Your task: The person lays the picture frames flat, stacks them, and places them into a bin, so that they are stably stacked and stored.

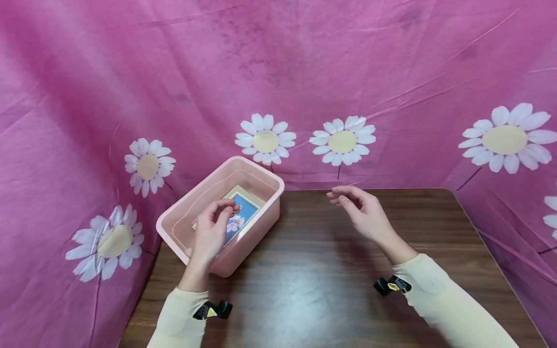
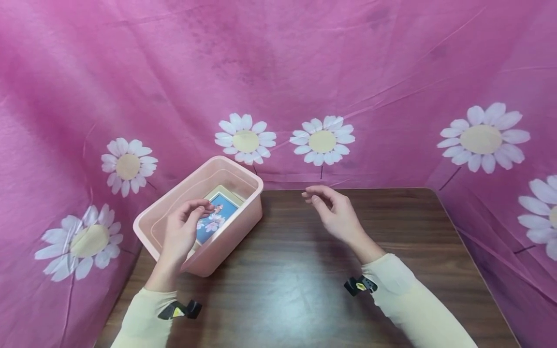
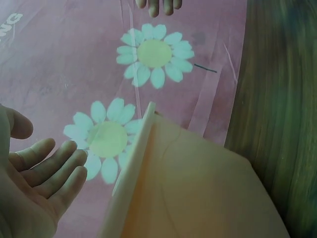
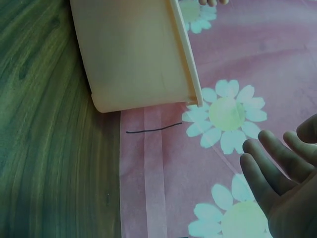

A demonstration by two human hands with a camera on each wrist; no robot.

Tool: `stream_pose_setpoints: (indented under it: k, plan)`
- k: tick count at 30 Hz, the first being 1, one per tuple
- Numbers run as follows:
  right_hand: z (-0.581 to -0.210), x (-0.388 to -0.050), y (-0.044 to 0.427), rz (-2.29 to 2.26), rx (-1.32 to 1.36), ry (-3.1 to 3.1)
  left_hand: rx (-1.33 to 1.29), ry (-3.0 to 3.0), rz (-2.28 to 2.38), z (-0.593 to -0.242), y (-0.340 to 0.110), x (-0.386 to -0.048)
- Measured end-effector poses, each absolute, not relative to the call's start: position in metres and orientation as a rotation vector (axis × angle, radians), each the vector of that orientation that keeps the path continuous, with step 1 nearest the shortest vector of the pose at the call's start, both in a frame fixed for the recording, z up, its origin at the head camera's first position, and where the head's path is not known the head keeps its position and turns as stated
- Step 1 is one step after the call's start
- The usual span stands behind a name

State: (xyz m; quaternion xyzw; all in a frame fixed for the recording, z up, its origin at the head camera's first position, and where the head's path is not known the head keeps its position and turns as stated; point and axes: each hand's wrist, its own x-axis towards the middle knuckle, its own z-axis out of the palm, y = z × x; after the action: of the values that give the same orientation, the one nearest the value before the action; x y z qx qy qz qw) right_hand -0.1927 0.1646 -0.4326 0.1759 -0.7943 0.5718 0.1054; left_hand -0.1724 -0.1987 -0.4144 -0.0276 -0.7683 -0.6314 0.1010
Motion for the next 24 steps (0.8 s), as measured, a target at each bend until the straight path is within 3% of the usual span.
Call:
stream_pose_setpoints:
  k: [24]
  plan:
    - [-0.429, -0.167, 0.186, 1.605, 0.266, -2.320, -0.214, -2.284, -1.871, -0.413, -0.151, -0.174]
